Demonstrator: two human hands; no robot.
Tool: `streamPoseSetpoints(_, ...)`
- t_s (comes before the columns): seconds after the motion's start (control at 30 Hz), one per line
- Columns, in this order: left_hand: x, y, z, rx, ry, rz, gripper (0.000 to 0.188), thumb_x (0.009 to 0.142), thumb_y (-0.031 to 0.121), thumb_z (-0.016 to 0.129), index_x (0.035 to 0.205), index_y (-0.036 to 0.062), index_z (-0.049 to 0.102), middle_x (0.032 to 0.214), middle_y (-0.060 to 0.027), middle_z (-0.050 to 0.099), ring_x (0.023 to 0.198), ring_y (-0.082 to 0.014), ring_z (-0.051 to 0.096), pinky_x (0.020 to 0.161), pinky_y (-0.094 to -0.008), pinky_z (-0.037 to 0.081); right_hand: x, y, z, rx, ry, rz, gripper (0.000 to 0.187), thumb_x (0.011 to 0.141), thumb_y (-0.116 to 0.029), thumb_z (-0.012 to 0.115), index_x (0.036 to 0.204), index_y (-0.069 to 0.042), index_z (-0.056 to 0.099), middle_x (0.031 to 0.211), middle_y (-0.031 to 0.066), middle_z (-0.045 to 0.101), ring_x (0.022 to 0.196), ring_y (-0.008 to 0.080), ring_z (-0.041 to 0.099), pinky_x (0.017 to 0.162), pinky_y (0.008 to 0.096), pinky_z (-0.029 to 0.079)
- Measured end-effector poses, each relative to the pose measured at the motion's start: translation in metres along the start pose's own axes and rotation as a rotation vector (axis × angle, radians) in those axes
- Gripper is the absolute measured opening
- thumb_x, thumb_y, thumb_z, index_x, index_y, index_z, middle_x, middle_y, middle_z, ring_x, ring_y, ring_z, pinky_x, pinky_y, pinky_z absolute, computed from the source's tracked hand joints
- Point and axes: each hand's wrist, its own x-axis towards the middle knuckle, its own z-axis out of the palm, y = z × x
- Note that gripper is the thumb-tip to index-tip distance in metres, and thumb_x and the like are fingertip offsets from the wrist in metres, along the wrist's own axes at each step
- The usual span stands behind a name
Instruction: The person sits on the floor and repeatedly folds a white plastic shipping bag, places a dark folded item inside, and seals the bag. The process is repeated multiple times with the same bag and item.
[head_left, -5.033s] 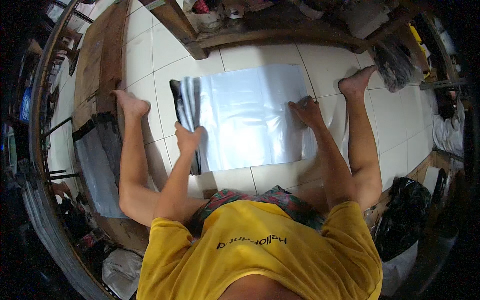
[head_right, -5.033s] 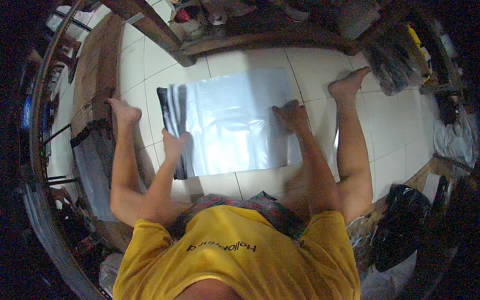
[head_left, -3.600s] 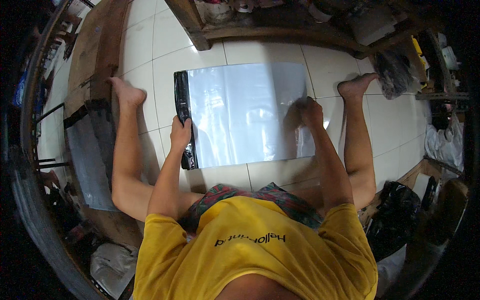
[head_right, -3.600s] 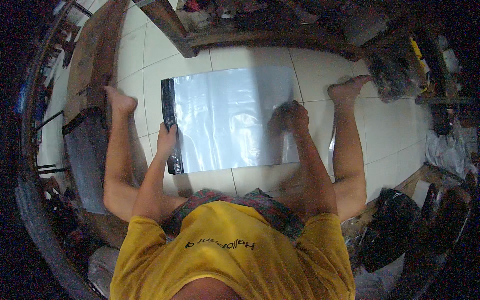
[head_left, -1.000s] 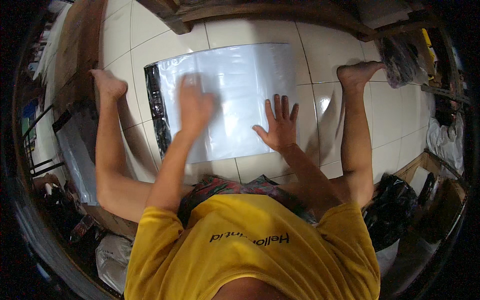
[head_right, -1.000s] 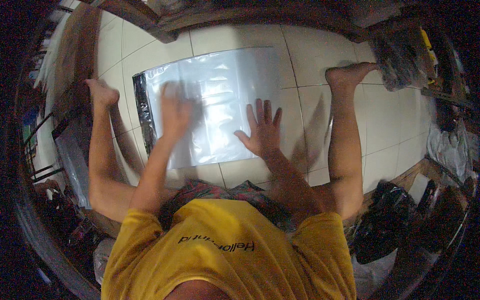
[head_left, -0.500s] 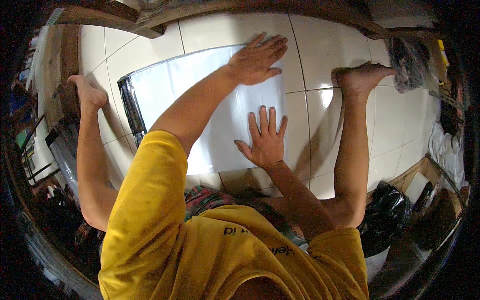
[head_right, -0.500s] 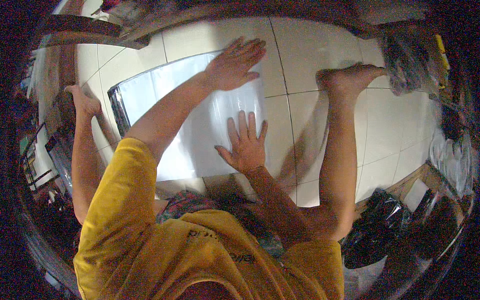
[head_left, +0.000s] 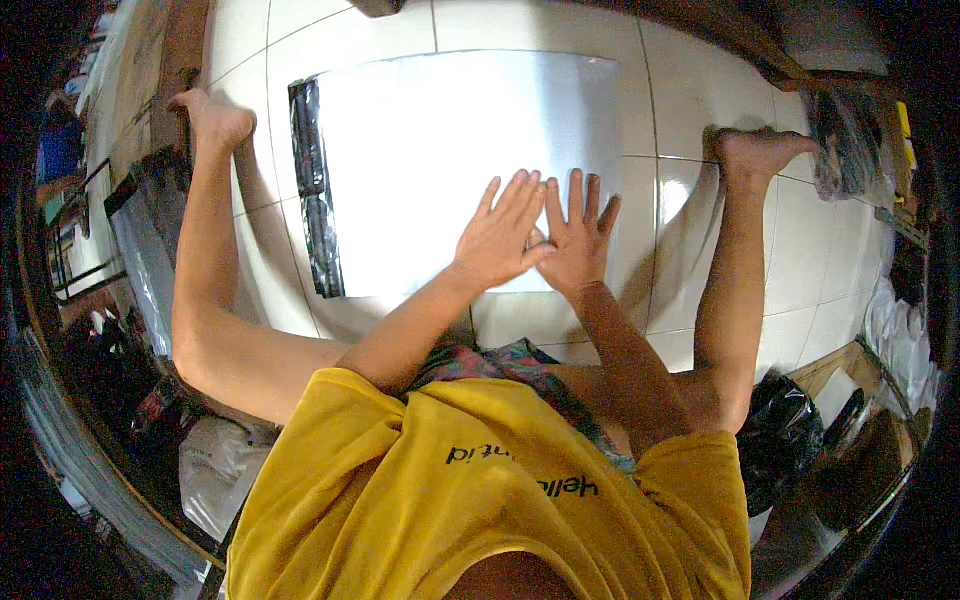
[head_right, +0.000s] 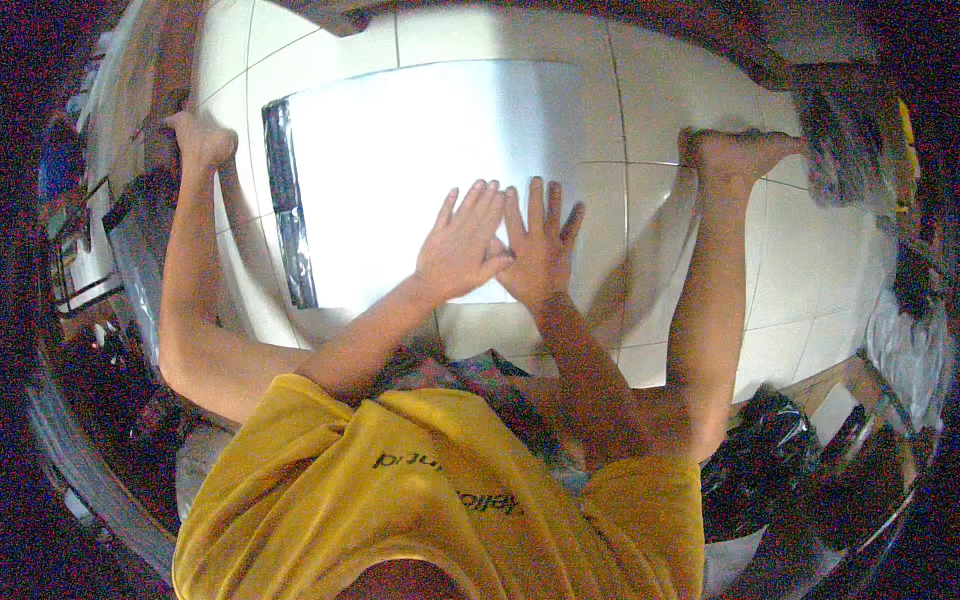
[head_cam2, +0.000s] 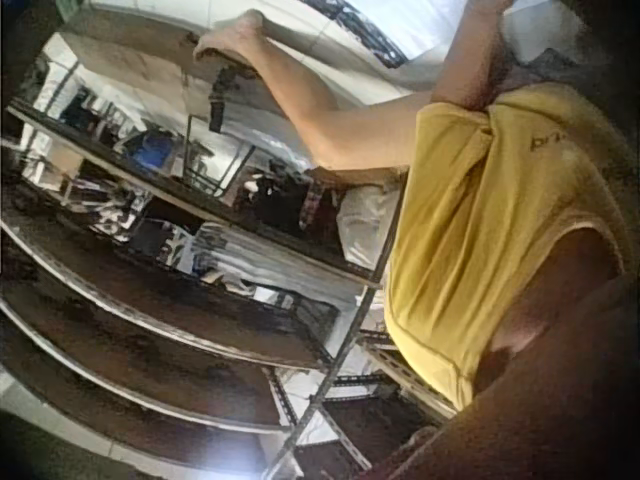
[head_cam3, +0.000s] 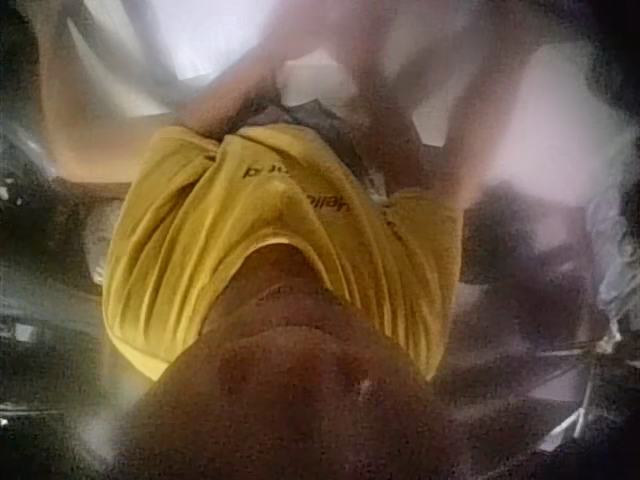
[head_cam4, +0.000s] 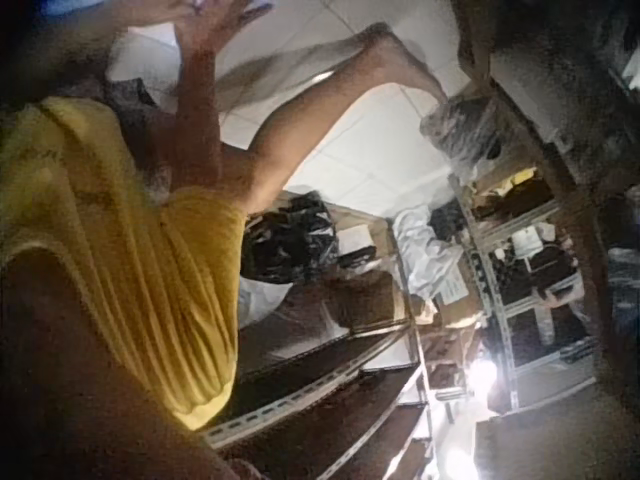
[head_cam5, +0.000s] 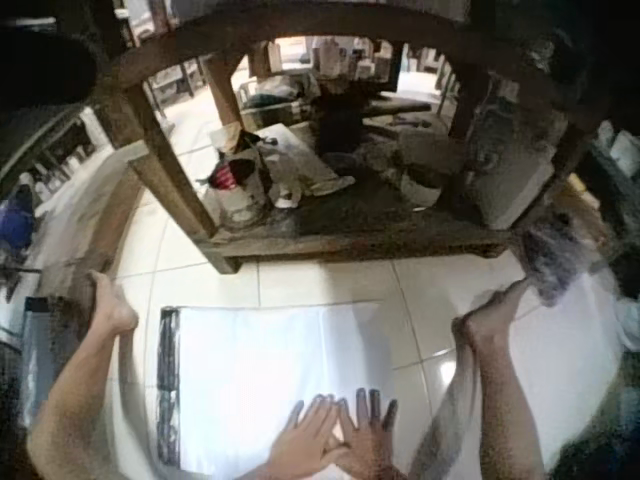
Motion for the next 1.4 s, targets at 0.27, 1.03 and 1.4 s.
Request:
streamPoseSetpoints(0.27, -0.084, -0.108, -0.034, 0.166, 0.22, -0.419, 0.076, 0.099, 0.038, 0.05, 0.154, -0.0079, 0.026, 0.162, -0.0274, 0.023, 0.153, -0.0387, 0.017, 0.125, -0.0523, 0.009, -0.008, 0.0, 0.012, -0.049, 0.092, -0.006, 0.081, 0.092, -0.049, 0.059, 0.154, -0.003, 0.035, 0.161, 0.0247, 0.029, 0.148, 0.0477, 0.025, 0.116, 0.0725, 0.012)
streamPoseSetpoints(1.03, 0.093, -0.104, -0.042, -0.046, 0.368, -0.126, 0.084, 0.088, 0.042, 0.07, 0.146, -0.0081, 0.035, 0.151, -0.0301, 0.038, 0.144, -0.044, 0.033, 0.121, -0.0532, 0.023, 0.157, 0.053, -0.014, -0.112, 0.176, -0.304, 0.085, 0.097, -0.056, 0.049, 0.153, 0.005, 0.031, 0.162, 0.0296, 0.021, 0.15, 0.049, 0.019, 0.121, 0.0636, 0.012)
streamPoseSetpoints(1.4, 0.019, -0.159, -0.091, 0.085, 0.322, -0.14, 0.077, 0.095, 0.039, 0.058, 0.149, -0.0085, 0.032, 0.158, -0.0297, 0.028, 0.15, -0.0425, 0.022, 0.124, -0.0534, 0.016, 0.193, 0.048, -0.036, -0.196, 0.178, -0.319, 0.078, 0.094, -0.056, 0.055, 0.141, 0.006, 0.047, 0.143, 0.0306, 0.049, 0.135, 0.0459, 0.044, 0.115, 0.0612, 0.029)
